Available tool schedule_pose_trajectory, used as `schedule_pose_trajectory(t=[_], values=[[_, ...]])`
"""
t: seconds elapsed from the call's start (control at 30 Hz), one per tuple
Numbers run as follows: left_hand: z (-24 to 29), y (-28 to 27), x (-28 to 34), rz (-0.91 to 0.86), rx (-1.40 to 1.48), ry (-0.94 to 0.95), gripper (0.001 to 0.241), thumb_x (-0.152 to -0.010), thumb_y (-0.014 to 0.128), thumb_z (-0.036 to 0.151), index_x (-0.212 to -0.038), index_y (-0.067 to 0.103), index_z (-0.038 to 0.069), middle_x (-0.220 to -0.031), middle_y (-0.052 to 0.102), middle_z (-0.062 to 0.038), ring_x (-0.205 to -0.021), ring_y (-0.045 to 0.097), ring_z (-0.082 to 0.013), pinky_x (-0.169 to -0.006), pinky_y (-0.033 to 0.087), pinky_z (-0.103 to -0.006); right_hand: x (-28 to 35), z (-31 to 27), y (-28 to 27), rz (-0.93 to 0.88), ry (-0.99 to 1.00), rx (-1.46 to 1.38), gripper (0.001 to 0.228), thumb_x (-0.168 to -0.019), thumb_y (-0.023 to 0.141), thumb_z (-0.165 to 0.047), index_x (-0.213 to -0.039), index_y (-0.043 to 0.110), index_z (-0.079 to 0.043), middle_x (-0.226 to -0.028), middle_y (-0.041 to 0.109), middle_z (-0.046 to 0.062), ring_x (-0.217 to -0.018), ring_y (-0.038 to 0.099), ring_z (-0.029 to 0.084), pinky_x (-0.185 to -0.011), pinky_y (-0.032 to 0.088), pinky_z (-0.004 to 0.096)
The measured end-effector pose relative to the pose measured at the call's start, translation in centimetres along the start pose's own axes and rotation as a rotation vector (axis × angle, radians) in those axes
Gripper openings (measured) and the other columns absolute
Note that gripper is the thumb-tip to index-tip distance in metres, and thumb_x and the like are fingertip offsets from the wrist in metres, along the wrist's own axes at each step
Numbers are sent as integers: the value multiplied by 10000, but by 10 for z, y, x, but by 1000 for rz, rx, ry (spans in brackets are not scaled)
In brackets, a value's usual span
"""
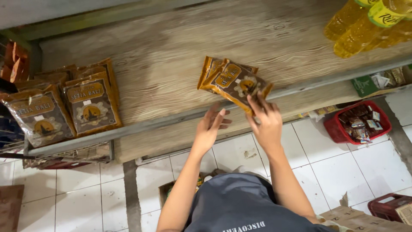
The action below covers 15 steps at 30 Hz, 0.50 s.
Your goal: The person picks up coffee sachets from a box on the floor and places them on a shelf, and then takes dish soap pouches and arranges them on a higher shelf.
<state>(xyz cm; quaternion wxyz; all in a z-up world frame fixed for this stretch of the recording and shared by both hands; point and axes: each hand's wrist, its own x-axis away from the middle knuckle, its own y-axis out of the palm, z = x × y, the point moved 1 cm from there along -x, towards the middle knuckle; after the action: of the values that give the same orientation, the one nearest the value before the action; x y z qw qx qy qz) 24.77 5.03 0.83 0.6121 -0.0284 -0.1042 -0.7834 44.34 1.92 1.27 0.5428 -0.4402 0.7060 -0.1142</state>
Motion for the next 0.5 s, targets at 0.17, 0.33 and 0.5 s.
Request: schedule_pose_trajectory(t=[0.17,0.33,0.5], values=[[-19,4,-15,19,338,-23,582,-994,639,245,-1469,388,21,-1229,684,-112,-1102,689,-205,-951,568,-337,13,-39,-11,-55,-130,-125,491,-769,870,-121,-1244,746,-135,-1292,669,118,-998,637,282,-874,537,386],[-19,0,-14,89,381,230,556,-949,750,112,-1420,489,-28,-1266,695,-133,-1158,670,-198,-995,535,-344,15,-54,-21,-145,-36,-394,428,-819,851,-160,-1231,738,-132,-1285,686,77,-1121,635,265,-973,522,362],[1,-11,7,-42,336,176,625,-891,752,70,-1443,458,52,-1236,688,-116,-1125,663,-187,-986,537,-334,-8,-27,-32,27,344,-421,522,-921,758,-156,-1390,598,8,-1345,657,131,-1152,585,203,-966,485,344]])
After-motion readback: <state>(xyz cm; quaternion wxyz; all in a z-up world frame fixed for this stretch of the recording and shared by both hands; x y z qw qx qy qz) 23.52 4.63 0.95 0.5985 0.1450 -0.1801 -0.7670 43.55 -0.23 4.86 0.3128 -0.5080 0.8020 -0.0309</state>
